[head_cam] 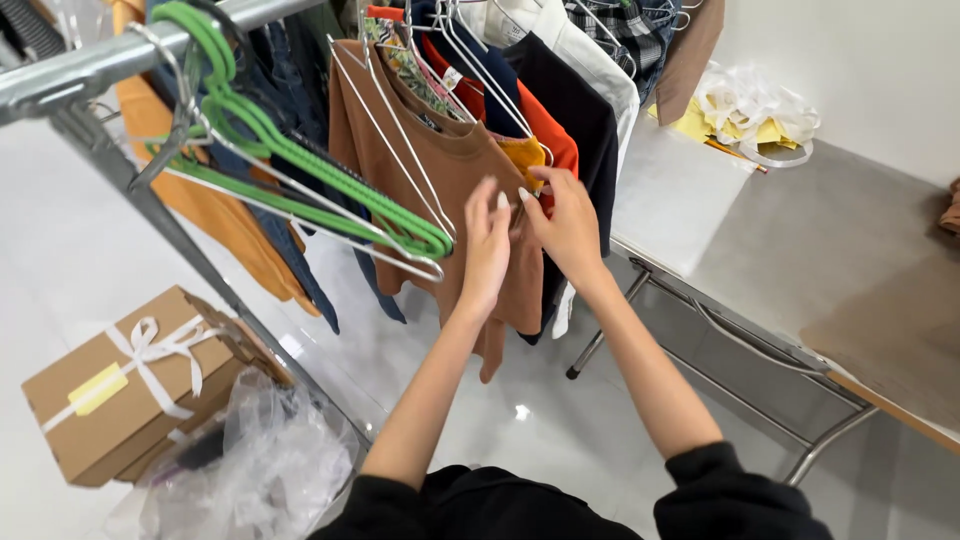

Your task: The person takes a brown t-shirt from a clothing rack, folds it by hand, and places it on a metal table. They repeat this process with a second brown t-shirt. Finally, they take a pair of blue jeans from the rack, fold them, and place them on the table next to the shirts.

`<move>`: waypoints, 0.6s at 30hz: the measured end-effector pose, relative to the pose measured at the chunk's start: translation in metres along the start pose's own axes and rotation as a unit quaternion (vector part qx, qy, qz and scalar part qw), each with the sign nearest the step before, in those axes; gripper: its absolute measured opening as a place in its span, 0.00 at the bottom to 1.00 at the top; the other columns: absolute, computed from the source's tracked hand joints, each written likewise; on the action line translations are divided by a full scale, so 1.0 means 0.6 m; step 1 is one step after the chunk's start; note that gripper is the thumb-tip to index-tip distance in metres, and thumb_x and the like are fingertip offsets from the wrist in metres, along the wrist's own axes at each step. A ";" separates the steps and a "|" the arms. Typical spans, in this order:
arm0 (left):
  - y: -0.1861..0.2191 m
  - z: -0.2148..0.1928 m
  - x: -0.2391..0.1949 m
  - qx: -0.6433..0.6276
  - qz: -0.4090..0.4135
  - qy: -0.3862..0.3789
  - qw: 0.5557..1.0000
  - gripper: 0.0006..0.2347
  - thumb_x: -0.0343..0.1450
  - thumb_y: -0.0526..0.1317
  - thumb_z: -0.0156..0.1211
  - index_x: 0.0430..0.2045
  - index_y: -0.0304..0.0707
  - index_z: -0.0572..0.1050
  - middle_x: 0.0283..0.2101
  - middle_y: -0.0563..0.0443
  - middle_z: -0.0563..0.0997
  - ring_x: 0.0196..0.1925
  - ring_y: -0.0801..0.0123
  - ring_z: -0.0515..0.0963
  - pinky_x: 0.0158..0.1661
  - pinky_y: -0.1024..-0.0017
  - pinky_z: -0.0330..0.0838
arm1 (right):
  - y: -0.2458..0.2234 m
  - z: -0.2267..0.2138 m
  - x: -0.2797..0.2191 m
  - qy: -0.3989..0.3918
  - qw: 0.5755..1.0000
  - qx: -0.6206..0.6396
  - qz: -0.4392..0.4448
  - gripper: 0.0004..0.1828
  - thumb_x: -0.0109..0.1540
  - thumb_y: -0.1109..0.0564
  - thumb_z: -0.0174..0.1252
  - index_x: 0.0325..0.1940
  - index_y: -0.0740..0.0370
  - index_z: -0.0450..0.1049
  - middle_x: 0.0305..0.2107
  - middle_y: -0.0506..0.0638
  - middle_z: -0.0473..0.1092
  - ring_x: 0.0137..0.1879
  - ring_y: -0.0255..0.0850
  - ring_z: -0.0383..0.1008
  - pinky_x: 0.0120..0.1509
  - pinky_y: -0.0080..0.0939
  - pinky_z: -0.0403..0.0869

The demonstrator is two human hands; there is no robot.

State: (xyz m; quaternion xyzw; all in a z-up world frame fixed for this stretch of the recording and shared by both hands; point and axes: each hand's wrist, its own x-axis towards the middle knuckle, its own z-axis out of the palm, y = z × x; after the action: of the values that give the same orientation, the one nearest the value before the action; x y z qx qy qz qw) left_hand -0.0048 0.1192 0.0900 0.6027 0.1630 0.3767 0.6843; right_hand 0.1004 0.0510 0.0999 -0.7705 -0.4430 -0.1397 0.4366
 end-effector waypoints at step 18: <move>-0.112 -0.012 0.211 0.228 0.203 0.074 0.949 0.20 0.68 0.55 0.66 0.29 0.42 0.62 0.34 0.52 0.64 0.33 0.53 0.79 0.29 0.63 0.77 | 0.082 0.006 0.036 -0.154 0.984 -0.082 0.032 0.07 0.61 0.53 0.65 0.36 0.59 0.79 0.22 0.50 0.75 0.27 0.48 0.78 0.34 0.46 0.76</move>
State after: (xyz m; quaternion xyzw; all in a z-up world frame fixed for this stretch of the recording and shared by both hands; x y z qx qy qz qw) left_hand 0.0954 0.2150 0.0538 0.7331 0.1689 0.5046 0.4236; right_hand 0.1516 0.0551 0.0839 -0.8299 -0.4669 -0.0412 0.3025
